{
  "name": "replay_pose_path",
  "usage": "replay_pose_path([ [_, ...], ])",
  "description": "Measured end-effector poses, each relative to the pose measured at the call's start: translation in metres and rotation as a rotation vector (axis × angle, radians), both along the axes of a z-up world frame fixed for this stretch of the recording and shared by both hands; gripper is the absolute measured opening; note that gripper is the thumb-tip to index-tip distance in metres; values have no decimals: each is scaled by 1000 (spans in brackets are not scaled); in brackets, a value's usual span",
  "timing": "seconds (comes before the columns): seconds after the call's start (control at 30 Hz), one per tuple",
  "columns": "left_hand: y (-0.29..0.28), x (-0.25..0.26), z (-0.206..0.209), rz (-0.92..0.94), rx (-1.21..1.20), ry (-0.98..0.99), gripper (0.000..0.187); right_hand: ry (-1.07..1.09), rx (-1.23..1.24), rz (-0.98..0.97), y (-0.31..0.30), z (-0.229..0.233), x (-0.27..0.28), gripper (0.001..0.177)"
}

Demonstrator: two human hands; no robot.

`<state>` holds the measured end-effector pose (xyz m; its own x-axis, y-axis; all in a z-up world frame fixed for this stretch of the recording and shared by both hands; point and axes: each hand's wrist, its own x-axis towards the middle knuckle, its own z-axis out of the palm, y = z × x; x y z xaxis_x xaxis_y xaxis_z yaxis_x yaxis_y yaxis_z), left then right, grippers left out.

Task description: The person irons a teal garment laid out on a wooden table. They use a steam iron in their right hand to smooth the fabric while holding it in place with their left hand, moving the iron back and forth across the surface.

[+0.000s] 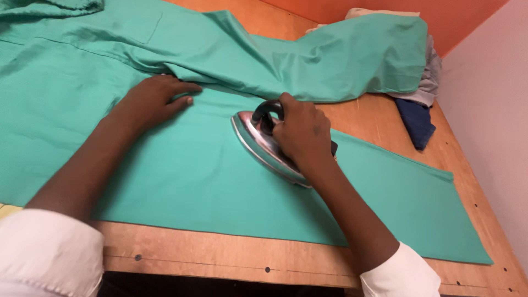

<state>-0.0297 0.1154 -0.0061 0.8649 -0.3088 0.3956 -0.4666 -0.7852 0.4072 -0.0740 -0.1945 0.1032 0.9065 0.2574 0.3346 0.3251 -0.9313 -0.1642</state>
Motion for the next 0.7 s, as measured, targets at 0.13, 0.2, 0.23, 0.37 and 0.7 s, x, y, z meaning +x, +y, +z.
replay_pose_path([
  [0.13,8,-8,8,52,-120,78,37,46,9,7,2,1,14,23],
  [0.2,8,-7,10,41,-137,92,37,54,23,53,2,4,15,21],
  [0.23,7,-5,10,17,-125,54,37,42,21,86,1,5,14,20],
  [0.37,10,-5,9,42,-158,91,35,41,71,219,5,8,-1,17],
  [0.7,10,-6,5,57,-106,14,33,229,-52,642,11,16,-66,27],
])
